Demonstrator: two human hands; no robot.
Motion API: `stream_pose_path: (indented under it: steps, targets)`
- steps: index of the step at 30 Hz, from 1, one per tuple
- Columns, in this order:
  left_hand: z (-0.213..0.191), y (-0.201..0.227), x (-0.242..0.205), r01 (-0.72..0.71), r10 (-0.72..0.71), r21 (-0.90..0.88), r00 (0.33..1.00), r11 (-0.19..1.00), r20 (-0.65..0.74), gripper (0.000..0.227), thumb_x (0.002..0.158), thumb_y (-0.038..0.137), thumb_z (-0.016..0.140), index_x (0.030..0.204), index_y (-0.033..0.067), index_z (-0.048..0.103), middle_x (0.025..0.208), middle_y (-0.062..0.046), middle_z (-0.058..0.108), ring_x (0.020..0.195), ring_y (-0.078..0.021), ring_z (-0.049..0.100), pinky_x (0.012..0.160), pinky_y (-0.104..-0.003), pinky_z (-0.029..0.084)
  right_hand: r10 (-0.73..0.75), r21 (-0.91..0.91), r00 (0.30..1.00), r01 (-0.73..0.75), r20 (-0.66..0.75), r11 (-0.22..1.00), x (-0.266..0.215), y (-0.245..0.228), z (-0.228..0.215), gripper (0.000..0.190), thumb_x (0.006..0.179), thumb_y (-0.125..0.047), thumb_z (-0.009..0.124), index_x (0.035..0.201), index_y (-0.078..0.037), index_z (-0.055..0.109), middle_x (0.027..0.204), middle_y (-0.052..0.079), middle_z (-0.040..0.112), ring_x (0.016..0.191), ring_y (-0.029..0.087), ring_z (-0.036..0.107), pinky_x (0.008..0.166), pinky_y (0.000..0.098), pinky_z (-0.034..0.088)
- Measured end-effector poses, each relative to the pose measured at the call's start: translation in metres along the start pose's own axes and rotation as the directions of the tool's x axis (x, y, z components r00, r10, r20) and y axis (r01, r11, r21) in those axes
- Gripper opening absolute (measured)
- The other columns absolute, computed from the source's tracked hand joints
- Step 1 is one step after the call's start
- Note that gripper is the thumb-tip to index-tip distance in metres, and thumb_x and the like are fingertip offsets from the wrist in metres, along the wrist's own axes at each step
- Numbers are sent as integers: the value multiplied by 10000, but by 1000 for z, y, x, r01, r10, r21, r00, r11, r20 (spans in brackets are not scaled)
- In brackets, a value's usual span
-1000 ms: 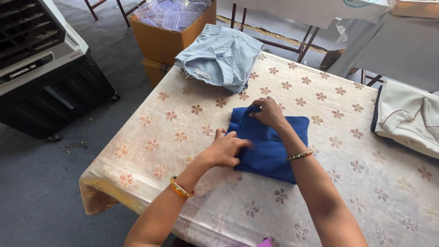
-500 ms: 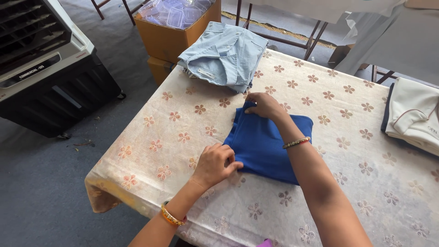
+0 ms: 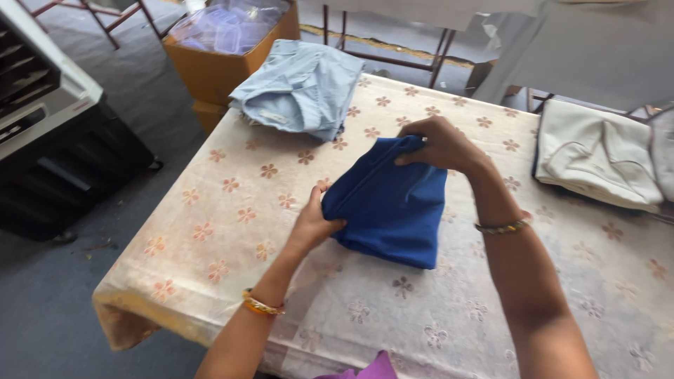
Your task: Folding various garments including a blue shirt and a white graphic t-shirt on a table.
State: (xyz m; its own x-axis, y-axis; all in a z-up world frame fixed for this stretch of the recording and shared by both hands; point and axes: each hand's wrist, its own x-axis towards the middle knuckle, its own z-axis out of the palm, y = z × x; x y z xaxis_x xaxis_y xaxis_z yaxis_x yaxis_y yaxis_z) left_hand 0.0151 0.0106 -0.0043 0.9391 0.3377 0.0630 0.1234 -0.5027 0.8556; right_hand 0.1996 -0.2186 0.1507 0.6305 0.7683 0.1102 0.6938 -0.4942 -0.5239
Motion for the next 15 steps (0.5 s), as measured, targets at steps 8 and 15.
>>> stream_pose_path:
  steps: [8, 15]
  targets:
    - [-19, 135, 56, -374, 386, -152, 920, 915, 61, 303, 773, 102, 784, 1067, 62, 722, 892, -83, 703, 793, -166, 674, 719, -307, 546, 130, 243, 950, -59, -286, 968, -120, 32, -84, 395, 713, -85, 878, 1087, -47, 756, 894, -6, 740, 812, 94, 676, 737, 265, 576]
    - [29, 185, 125, -582, 667, -413, 740, 700, 87, 273, 808, -80, 716, 1024, 84, 752, 921, -52, 763, 835, -119, 710, 773, -262, 615, 188, 261, 827, -53, -530, 964, -167, 85, -95, 324, 787, -47, 885, 1078, -41, 742, 912, 21, 710, 817, 97, 649, 745, 257, 567]
